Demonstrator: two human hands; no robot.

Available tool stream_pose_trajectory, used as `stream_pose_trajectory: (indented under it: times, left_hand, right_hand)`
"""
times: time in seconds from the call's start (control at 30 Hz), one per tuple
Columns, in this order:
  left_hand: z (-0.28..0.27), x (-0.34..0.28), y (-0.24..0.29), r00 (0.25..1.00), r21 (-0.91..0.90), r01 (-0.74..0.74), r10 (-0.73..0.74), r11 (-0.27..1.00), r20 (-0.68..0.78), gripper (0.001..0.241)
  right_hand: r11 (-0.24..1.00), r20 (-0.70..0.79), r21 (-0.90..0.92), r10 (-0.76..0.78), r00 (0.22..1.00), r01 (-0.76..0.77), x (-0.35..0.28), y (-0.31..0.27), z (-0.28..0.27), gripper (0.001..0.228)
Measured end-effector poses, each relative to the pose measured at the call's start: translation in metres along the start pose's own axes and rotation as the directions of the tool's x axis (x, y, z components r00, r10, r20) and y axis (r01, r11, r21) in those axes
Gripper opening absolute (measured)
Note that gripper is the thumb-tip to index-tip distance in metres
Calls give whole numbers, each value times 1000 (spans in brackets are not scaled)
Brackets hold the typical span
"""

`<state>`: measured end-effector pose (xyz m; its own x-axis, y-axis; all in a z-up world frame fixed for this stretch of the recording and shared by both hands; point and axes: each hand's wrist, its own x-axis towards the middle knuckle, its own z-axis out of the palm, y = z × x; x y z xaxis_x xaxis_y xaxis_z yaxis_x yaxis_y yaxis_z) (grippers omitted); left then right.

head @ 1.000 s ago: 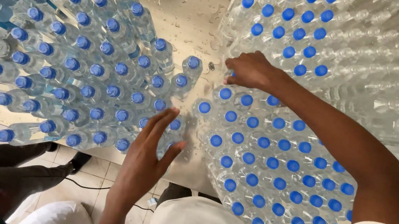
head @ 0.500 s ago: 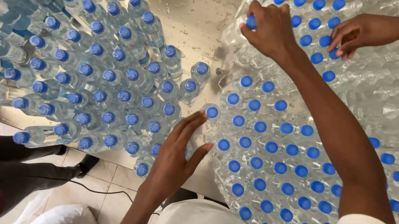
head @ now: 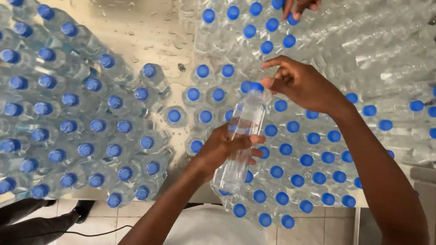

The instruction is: Manually screwing plastic caps onto filled water bottles at a production station and using a heat gun for sealing.

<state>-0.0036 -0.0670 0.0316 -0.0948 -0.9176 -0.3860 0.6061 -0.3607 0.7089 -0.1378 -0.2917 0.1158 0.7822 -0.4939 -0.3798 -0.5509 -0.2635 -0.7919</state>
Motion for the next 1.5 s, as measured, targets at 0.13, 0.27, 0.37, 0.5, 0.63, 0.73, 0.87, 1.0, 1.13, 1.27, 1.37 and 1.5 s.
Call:
stream_pose_trajectory:
  times: [0.13, 0.27, 0.37, 0.5, 0.63, 0.73, 0.87, 1.0, 1.13, 1.27, 1.37, 1.5]
  left_hand:
    - [7, 2, -14, 989, -108, 137, -142, 985, -49, 70]
    - [9, 2, -14, 991, -90, 114, -119, 989, -59, 61]
    - [8, 2, -6, 992, -56, 113, -116, 992, -49, 61]
    - [-3, -6, -4, 988, -3, 104, -103, 995, 114, 69]
    - [-22, -17, -11, 946, 28, 106, -110, 994, 307, 76]
    - [-16, -30, 3, 925, 58, 97, -111, 994, 363, 77]
    - [-19, -37, 4, 946, 231, -7, -68, 973, 316, 79]
    - [-27, -45, -8, 896, 7, 76, -72, 997, 438, 65]
    - [-30, -48, -29, 819, -158, 251, -123, 955, 560, 71]
    - [-29, -47, -33, 793, -110, 201, -95, 973, 602, 59]
    - [-27, -56, -28, 796, -155, 249, -111, 956, 595, 54]
    - [-18, -60, -21, 574, -129, 468, -190, 874, 797, 58]
  right_hand:
    - [984, -123, -103, 133, 984, -146, -26, 31, -12, 41]
    - [979, -146, -121, 144, 979, -162, -42, 34, -12, 41]
    - [993, -123, -111, 17, 992, -31, -44, 31, -10, 34]
    - [991, 67, -27, -127, 990, 129, -42, 20, -6, 37]
    - [983, 216, 59, -180, 960, 171, -37, 22, -5, 30]
    - [994, 255, -107, 40, 966, -12, -38, 47, 15, 45]
    - [833, 151, -553, 81, 985, 17, -63, 17, 20, 79]
    - [827, 161, -474, -256, 953, 302, -90, 0, 16, 43]
    - [904, 326, -308, -192, 926, 296, -102, 11, 21, 35]
    - [938, 377, -216, -174, 910, 269, -94, 70, 39, 62]
    - [952, 313, -185, -180, 933, 245, -101, 64, 50, 56]
    - [342, 168, -624, -819, 548, 703, -114, 13, 55, 61]
